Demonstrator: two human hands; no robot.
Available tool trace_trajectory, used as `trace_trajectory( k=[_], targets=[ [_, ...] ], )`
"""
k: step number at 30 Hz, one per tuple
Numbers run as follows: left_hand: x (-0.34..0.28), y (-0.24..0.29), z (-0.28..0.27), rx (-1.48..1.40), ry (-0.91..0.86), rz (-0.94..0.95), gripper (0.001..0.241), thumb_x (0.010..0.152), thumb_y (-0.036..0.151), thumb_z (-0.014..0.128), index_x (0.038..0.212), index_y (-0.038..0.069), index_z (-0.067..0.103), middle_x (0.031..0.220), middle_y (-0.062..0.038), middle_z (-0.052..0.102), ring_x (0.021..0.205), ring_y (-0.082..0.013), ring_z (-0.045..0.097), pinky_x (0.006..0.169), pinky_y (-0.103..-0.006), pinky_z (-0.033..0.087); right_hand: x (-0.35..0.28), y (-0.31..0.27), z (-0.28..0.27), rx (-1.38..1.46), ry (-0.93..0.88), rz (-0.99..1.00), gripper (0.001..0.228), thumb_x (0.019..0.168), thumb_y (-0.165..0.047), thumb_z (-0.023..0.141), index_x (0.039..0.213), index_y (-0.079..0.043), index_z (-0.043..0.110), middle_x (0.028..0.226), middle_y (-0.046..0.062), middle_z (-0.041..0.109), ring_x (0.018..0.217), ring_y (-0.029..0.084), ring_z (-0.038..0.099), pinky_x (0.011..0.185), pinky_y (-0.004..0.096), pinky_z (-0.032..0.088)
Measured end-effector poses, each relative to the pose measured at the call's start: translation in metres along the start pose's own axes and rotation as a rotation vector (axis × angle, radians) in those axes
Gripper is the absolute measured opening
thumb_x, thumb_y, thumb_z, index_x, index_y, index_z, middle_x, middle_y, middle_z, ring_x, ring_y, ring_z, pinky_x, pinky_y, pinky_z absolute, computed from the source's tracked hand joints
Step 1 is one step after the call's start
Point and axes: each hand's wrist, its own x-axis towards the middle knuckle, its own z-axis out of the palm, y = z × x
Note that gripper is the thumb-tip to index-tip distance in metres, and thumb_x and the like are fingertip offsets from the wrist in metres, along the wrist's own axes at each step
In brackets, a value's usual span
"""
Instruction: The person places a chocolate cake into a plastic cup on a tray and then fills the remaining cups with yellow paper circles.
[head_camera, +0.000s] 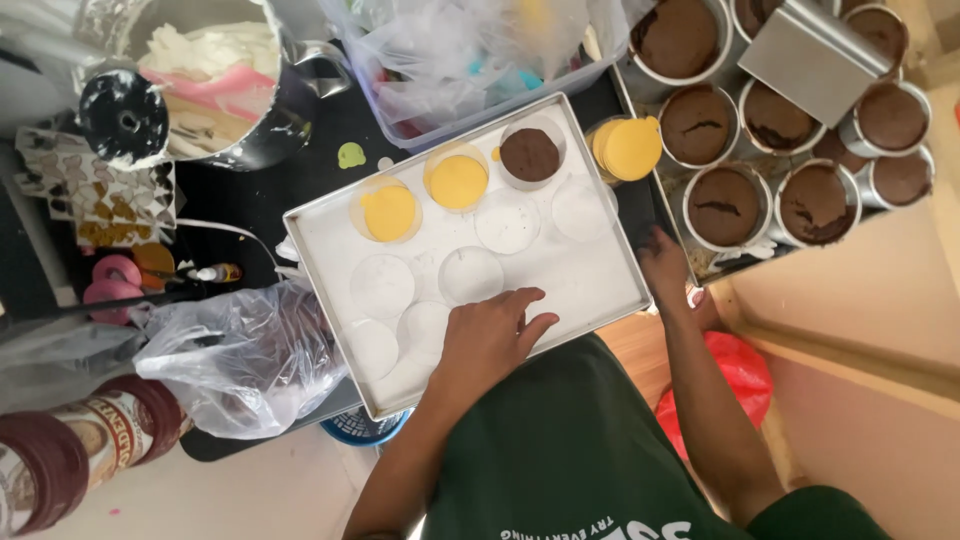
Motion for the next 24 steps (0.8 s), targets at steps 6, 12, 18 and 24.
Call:
trace_trajectory(
  k=[6, 12, 18, 24],
  targets=[
    [0.014, 0.002, 0.004, -0.023, 0.099, -0.128, 0.026, 0.091, 0.035, 0.072, 0.104, 0.012, 0.076, 0.071, -0.004, 0.072, 0.061, -0.0254, 0.069, 0.054, -0.0398, 0.051, 0.019, -0.099, -0.024, -0.165, 0.103, -0.196, 0.035, 0.098, -0.007, 0.068, 0.132, -0.002, 0.068, 0.11, 0.015, 0.072, 0.098, 0.024, 0.073, 0.088, 0.034, 0.056],
    [0.034, -0.001, 0.021, 0.053, 0.393, 0.001, 0.01, 0.095, 0.021, 0.072, 0.1, 0.012, 0.072, 0.09, -0.005, 0.072, 0.071, -0.0235, 0.072, 0.058, -0.037, 0.053, 0.062, -0.188, -0.024, -0.22, 0.102, -0.535, 0.062, 0.093, -0.01, 0.08, 0.149, -0.002, 0.054, 0.146, 0.021, 0.051, 0.137, 0.038, 0.052, 0.115, 0.045, 0.045],
    [0.049, 0.003, 0.0, 0.171, 0.344, 0.039, 0.03, 0.083, 0.01, 0.073, 0.112, 0.005, 0.071, 0.105, -0.009, 0.072, 0.074, -0.0275, 0.069, 0.054, -0.0389, 0.051, 0.094, -0.205, -0.012, -0.567, -0.052, -0.409, 0.091, 0.075, -0.036, 0.093, 0.151, -0.005, 0.051, 0.15, 0.024, 0.042, 0.135, 0.045, 0.041, 0.107, 0.051, 0.04],
    [0.042, -0.026, 0.007, 0.308, 0.315, -0.046, 0.018, 0.084, 0.006, 0.071, 0.101, 0.012, 0.074, 0.091, -0.003, 0.072, 0.08, -0.0243, 0.069, 0.066, -0.0381, 0.054, 0.099, -0.195, -0.014, -0.599, -0.107, -0.405, 0.083, 0.082, -0.037, 0.089, 0.151, -0.008, 0.052, 0.152, 0.019, 0.045, 0.139, 0.04, 0.044, 0.11, 0.049, 0.042]
  ],
)
